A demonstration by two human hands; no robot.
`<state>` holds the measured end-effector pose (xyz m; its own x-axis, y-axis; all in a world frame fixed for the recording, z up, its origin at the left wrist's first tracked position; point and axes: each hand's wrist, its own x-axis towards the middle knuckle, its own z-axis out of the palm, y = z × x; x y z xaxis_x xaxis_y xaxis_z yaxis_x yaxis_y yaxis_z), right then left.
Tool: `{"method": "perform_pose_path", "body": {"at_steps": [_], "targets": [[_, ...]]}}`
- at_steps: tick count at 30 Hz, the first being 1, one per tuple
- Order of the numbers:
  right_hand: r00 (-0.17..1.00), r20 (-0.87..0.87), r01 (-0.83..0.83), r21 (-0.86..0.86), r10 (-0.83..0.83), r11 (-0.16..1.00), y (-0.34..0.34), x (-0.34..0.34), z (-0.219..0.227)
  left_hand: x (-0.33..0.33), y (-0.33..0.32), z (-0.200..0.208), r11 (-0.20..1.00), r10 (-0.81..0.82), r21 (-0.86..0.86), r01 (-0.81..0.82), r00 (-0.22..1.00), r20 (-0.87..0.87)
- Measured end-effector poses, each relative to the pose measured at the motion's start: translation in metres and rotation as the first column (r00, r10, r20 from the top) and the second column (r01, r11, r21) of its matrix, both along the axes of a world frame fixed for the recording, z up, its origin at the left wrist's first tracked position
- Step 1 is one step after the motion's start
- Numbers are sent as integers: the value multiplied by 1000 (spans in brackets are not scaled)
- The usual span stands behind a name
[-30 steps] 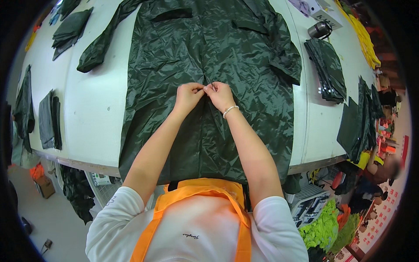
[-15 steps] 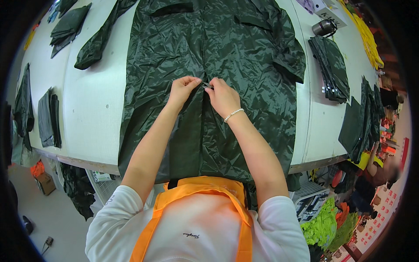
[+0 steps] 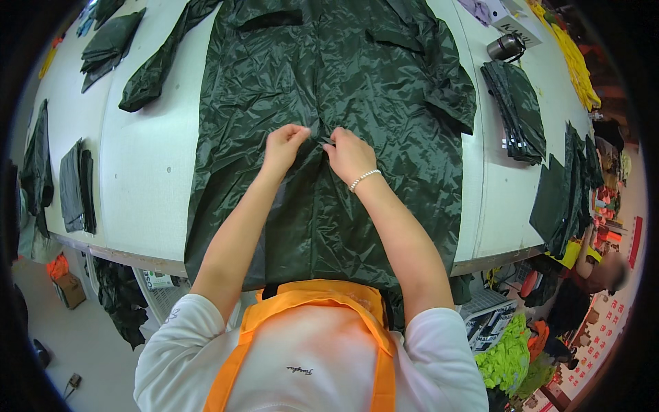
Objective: The person folds a dark green jacket on a white table. They smooth the fabric, fold the sleeves inward, fold the jacket in half lengthwise, then fold it into a compact rectangle and place it on a stack of similar folded jackets.
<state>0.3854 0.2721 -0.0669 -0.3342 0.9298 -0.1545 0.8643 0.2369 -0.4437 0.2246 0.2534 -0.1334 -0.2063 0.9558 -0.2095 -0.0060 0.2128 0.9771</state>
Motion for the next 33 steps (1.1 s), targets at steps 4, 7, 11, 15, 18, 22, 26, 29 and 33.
{"method": "perform_pose_path", "body": {"at_steps": [4,7,11,15,18,22,26,29,33], "targets": [[967,-218,129,-38,-134,991,-19,41,-13,-44,-79,58,989,55,149,-25,978,-200],[954,-200,215,-70,-225,974,-52,84,-21,-91,-184,81,990,138,63,-124,930,-339],[894,-305,287,-170,-328,943,-111,121,-12,-138,-391,27,855,392,-137,-499,797,-459],[862,-390,278,-172,-325,945,-152,147,-22,-144,-580,-63,597,-512,-676,-431,444,-735],[860,-387,302,-137,-332,943,-167,165,-19,-117,-604,-109,388,-598,-822,-417,565,-569],[831,-422,341,-129,-363,931,-192,197,-12,-88,-604,-147,516,-448,-738,-434,598,-665],[839,-444,316,-70,-313,946,-218,209,-3,-79,-628,-172,623,-324,-645,-443,604,-728],[862,-425,275,-65,-276,959,-237,214,-5,-91,-662,-205,743,-283,-552,-379,569,-772],[829,-405,398,-54,-385,916,-278,255,-5,-65,-582,-121,677,116,-697,-235,970,-214]]}}
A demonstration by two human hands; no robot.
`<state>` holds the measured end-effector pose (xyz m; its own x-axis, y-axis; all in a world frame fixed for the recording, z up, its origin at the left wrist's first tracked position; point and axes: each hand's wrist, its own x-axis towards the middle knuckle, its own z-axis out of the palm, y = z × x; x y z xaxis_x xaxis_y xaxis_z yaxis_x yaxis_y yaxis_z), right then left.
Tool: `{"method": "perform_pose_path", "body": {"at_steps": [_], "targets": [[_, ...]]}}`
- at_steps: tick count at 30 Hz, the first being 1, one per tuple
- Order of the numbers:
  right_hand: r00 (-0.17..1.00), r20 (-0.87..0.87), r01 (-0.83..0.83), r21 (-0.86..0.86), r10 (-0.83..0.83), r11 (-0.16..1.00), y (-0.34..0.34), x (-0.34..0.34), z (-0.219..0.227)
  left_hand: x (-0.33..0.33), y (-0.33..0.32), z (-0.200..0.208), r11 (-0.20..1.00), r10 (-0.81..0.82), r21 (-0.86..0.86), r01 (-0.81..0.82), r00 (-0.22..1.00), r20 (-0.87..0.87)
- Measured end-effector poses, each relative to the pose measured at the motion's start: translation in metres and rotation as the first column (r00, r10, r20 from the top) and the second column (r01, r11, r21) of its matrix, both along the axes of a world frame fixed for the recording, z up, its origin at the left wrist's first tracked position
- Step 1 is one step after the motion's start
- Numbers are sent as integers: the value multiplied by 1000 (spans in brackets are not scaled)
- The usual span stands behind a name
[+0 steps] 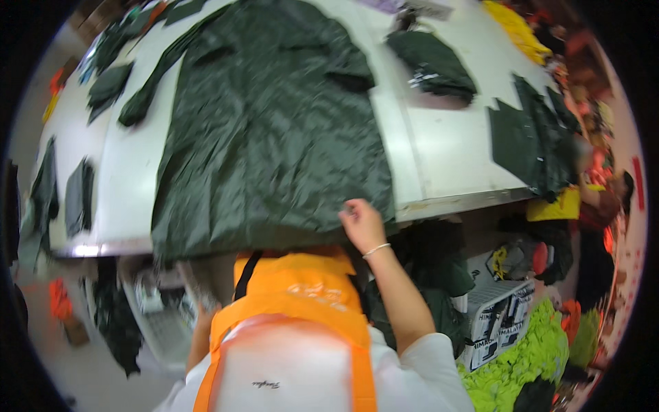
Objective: The person folds a dark green jacket on a white table. They smooth the fabric, fold the sleeves inward, fold the jacket in half lengthwise, then fold it into a compact rectangle and place it on a stack of similar folded jackets.
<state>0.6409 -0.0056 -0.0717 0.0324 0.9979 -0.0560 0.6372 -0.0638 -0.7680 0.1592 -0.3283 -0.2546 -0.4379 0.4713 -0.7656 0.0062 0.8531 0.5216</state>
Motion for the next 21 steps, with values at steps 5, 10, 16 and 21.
{"method": "perform_pose_path", "body": {"at_steps": [5,10,16,21], "targets": [[993,-105,52,-73,-59,996,-55,41,-30,25,48,47,859,-432,-50,510,668,-605],[983,-137,108,-122,-124,987,-113,61,-67,107,156,90,882,-264,265,390,875,-406],[964,-199,123,-262,-178,957,-165,72,-63,157,201,110,878,209,297,-376,859,468],[914,-397,6,-193,-84,981,-162,59,-67,165,206,108,752,273,337,-566,734,622]]}}
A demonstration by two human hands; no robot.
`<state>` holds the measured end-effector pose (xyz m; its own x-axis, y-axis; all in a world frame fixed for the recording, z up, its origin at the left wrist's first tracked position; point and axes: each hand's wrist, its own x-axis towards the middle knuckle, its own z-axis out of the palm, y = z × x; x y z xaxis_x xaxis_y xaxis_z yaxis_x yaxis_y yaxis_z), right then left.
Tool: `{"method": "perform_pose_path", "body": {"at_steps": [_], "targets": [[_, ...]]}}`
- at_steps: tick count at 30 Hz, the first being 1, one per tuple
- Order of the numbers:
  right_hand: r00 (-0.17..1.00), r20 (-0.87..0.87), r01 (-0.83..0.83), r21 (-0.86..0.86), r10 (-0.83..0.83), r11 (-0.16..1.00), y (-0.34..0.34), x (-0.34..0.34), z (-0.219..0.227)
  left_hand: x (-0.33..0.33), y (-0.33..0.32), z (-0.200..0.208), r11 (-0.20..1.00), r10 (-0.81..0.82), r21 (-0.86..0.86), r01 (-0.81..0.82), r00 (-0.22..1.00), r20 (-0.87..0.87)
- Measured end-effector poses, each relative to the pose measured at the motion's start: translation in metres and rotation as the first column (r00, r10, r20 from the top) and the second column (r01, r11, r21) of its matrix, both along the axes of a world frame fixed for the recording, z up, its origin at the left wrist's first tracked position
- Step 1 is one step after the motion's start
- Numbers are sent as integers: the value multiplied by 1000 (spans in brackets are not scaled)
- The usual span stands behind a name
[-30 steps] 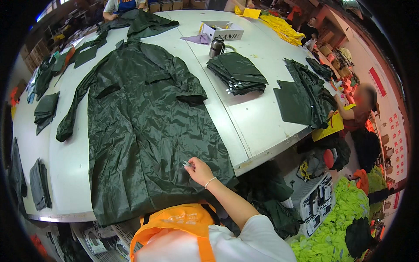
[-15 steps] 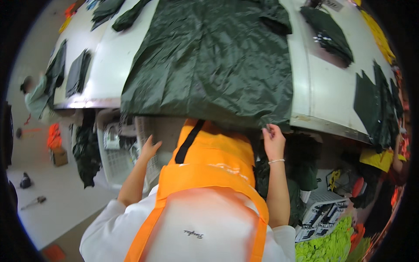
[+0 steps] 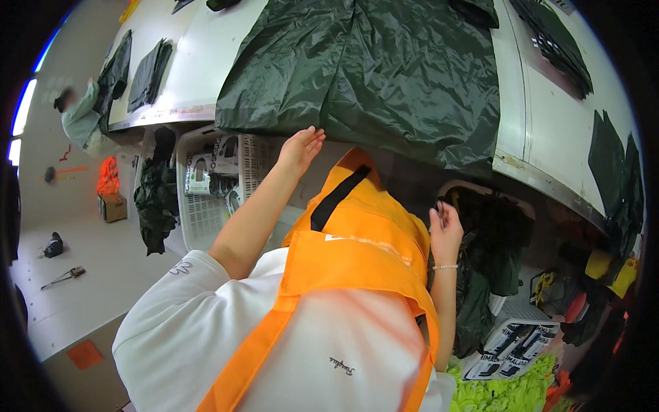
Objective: The person folds a dark green jacket on a white table. They smooth the fabric, fold the sleeves inward, fold the jacket in half lengthwise, then fold it into a compact rectangle and place it on a stack of similar folded jackets.
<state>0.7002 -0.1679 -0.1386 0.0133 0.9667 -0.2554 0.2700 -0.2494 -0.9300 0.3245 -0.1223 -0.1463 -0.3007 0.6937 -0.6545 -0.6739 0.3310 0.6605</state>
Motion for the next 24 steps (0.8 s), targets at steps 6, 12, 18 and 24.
{"method": "perform_pose_path", "body": {"at_steps": [6,12,18,24], "targets": [[941,43,-338,138,335,931,54,-114,63,3,-1,36,962,128,244,-121,992,-16],[909,5,-395,318,416,862,97,-209,85,0,7,73,956,99,283,-84,994,-41],[913,0,-390,291,408,874,101,-245,100,-9,8,95,941,0,339,11,999,-32],[903,54,-425,270,427,864,108,-254,117,-22,13,94,932,-121,342,123,992,-28]]}}
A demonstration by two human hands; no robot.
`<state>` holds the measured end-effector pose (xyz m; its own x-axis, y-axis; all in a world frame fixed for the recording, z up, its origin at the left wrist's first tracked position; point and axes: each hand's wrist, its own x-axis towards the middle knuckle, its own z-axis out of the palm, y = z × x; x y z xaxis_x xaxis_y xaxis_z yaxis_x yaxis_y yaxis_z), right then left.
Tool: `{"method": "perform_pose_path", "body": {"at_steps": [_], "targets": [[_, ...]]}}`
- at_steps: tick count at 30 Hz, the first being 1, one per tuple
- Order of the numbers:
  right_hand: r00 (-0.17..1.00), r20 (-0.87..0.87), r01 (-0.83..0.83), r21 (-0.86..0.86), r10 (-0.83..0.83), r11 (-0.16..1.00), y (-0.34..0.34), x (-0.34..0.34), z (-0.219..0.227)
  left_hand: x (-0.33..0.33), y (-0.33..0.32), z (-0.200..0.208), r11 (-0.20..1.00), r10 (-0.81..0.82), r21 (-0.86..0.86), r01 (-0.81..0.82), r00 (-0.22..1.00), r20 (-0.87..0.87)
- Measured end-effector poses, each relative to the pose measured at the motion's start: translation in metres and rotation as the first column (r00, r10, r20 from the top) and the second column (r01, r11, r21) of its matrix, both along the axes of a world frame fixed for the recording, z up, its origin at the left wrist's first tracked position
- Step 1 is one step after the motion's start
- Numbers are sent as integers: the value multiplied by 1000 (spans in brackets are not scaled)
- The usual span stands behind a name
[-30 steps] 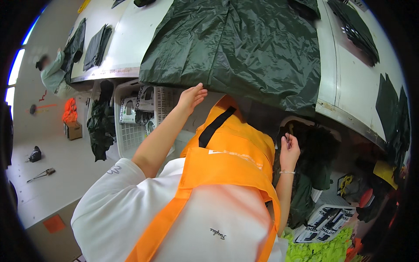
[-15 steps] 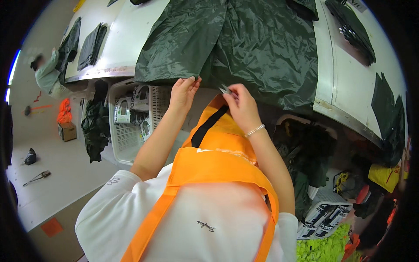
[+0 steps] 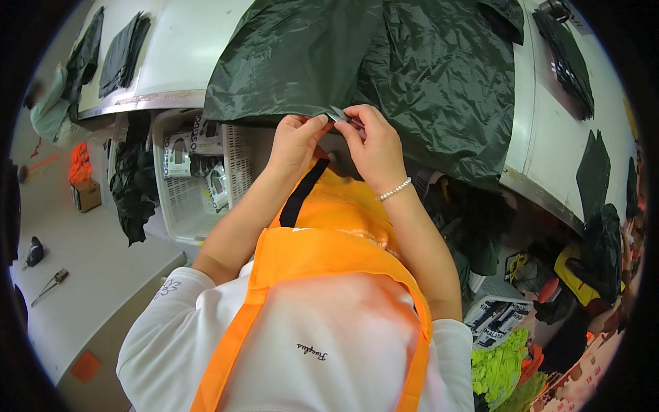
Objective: The person folds a dark green jacket on a white table. They smooth the fabric, fold the sleeves inward, fold the jacket in half lengthwise, then fold it into a compact rectangle and place it on a stack of similar folded jackets.
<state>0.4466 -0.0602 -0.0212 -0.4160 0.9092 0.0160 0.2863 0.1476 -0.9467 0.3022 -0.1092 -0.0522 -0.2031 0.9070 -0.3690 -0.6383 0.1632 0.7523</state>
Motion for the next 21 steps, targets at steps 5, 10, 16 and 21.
{"method": "perform_pose_path", "body": {"at_steps": [5,10,16,21], "targets": [[998,50,-27,-11,28,1000,7,0,9,-4,6,6,1000,10,-15,-11,999,-37],[1000,4,-30,-92,30,995,10,0,12,-7,7,11,1000,-2,-21,1,998,-63],[986,143,-86,24,82,996,13,1,25,-5,5,13,1000,5,18,-4,1000,-15],[993,-24,113,-77,-115,991,11,-3,5,-6,3,16,1000,24,18,-24,999,40]]}}
